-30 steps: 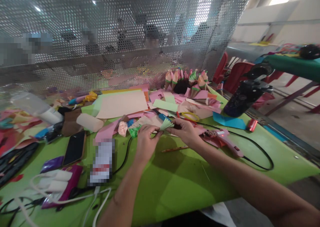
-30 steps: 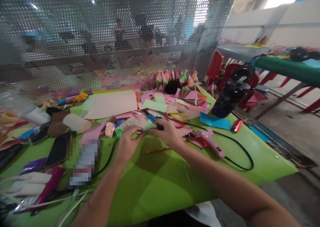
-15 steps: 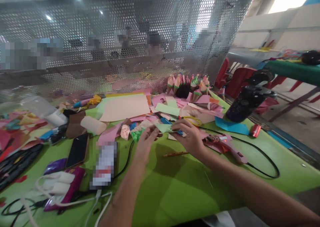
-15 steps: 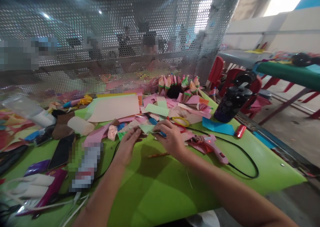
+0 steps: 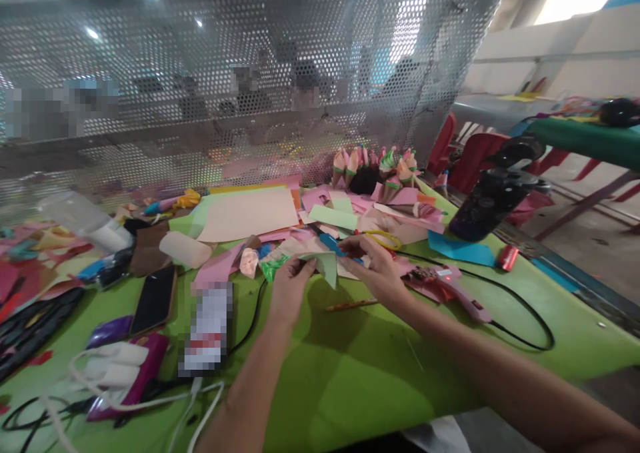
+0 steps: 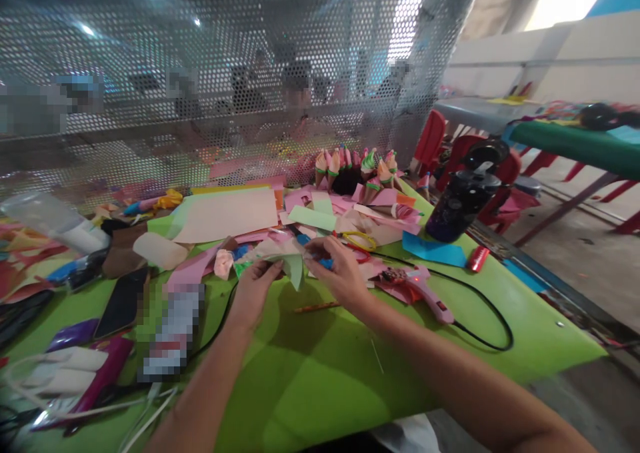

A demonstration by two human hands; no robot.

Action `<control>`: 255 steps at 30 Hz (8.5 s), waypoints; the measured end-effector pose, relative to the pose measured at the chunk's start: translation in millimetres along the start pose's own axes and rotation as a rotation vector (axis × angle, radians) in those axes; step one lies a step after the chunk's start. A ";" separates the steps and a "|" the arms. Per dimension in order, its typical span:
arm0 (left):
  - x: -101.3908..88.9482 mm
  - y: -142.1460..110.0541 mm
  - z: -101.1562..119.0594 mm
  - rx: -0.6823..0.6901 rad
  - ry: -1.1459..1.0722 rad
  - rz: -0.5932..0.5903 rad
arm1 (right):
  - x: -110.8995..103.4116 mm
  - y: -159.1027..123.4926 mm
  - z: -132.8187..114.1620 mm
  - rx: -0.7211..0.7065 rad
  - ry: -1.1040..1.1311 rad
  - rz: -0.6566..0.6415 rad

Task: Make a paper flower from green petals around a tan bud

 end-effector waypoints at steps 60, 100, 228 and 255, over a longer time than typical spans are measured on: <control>9.5 -5.8 -14.9 0.085 -0.048 -0.056 | -11.3 -5.6 14.4 0.360 0.030 -0.045; -6.4 0.8 -2.6 0.092 0.051 0.014 | 1.3 0.7 7.4 0.310 0.119 -0.079; -3.9 -4.4 -9.1 0.613 0.698 -0.089 | -0.2 8.7 16.8 0.452 0.246 -0.092; -2.3 -4.4 -10.1 0.612 0.713 -0.150 | 0.6 9.4 11.0 0.473 0.315 -0.133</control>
Point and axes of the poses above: each hand's wrist, its own y-axis towards the middle knuckle, its own x-axis out of the palm, z = x × y, the point moved 1 cm from there along y, towards the middle knuckle, and after that the axes turned 5 degrees about -y, right-handed, at the moved point
